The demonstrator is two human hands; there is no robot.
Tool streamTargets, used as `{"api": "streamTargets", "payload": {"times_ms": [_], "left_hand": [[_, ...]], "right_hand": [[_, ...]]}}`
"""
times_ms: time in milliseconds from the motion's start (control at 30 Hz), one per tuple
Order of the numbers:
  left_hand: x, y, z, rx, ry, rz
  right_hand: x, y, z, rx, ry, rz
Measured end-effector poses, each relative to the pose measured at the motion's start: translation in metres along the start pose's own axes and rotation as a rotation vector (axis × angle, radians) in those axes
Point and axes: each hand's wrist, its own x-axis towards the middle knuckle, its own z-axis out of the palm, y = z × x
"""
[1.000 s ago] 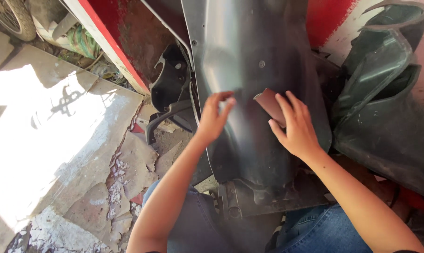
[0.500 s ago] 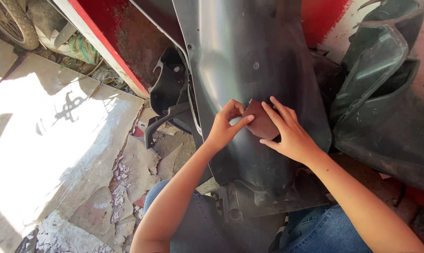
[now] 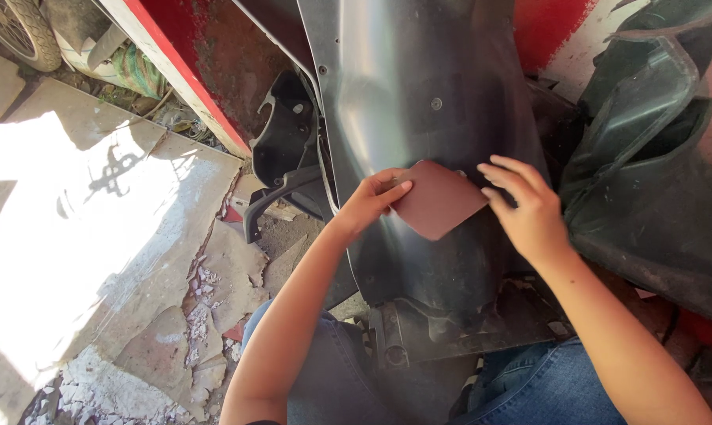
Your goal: The person sands a plastic motorcycle body panel with a piece of sandpaper.
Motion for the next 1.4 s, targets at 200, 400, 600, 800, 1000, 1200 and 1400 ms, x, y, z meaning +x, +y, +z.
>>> {"api": "streamTargets", "payload": {"times_ms": [200,400,600,800,1000,1200,1400], "left_hand": [[0.000,0.000,-0.010,0.538,0.134,0.227],[0.000,-0.001,0.010,0.682,0.407,0.419],[-0.002,0.018,0.032,0.659,0.532,0.485],[0.010,-0.003,0.028,0.642,0.696,0.580],[0.041,-0.032,-0.042,0.672,1.020,0.503],[0.062,-0.073,-0.117,0.628,1.193,0.266],[0.117,-0.149,-0.159,0.256,1.095,0.031]], "right_hand": [[0.003,0.003,-0.015,-0.099,-0.245,0.649],[-0.005,-0.012,0.027,-0.237,-0.224,-0.219],[-0.015,-0.008,0.059,-0.532,-0.417,-0.449],[-0.001,-0.010,0.060,-0.552,-0.422,-0.365],[0.042,-0.004,0.067,-0.424,-0.476,-0.430],[0.122,0.013,0.096,-0.361,-0.562,-0.664],[0.195,0.007,0.122,-0.471,-0.493,-0.619]]}}
